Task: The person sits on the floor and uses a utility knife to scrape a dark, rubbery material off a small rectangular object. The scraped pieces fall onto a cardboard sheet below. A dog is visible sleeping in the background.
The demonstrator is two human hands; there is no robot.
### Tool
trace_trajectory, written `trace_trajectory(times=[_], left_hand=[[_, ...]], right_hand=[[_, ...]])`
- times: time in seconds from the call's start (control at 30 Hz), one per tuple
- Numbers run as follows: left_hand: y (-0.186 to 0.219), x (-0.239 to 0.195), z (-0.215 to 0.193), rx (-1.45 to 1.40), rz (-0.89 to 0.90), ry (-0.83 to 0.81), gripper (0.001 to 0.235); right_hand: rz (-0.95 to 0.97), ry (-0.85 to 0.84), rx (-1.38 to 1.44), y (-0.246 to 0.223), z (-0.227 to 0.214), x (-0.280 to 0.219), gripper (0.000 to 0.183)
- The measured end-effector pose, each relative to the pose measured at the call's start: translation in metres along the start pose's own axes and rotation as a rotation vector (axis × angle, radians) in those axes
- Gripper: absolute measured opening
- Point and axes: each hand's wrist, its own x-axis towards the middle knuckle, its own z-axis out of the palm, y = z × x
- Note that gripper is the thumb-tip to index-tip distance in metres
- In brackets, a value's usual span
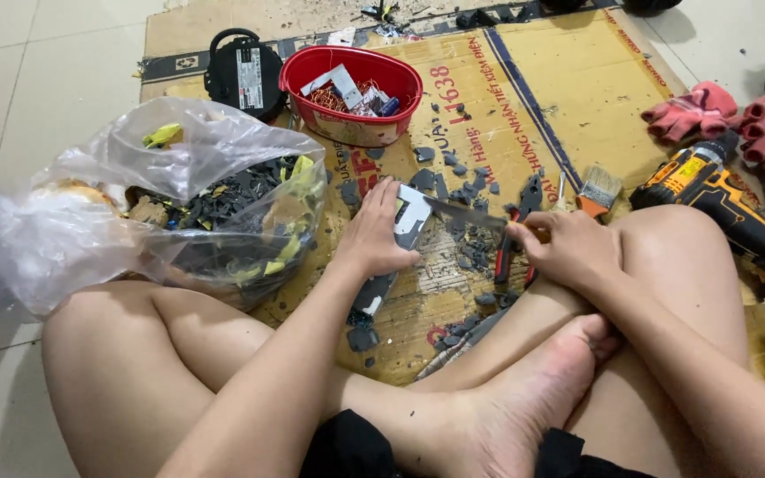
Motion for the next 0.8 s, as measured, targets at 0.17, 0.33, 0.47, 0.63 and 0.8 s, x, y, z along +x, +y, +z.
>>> trace_trajectory(times=[0.17, 0.33, 0.47, 0.63, 0.8], left_hand=[[0.01, -0.002, -0.009, -0.101, -0.087, 0.057, 0.111], [-0.003, -0.002, -0.001, -0.078, -0.182, 0.201, 0.109], [-0.009, 0.006, -0.005, 0.102, -0.079, 0.232, 0.109], [-0.022, 0.006, 0.002, 0.184, 0.101, 0.222, 0.111], [-0.03, 0.008, 0.009, 0.267, 0.163, 0.276, 0.086]], right_hand=[[-0.03, -0.036, 0.024, -0.004, -0.003, 0.0, 0.045], [-0.038, -0.018, 0.26, -0.004, 0.003, 0.013, 0.029], [-0.129, 0.037, 0.221, 0.006, 0.04, 0.056, 0.023], [-0.095, -0.01, 0.145, -0.025, 0.026, 0.061, 0.038], [-0.079, 0.003, 0.036, -0.038, 0.024, 0.066, 0.039]])
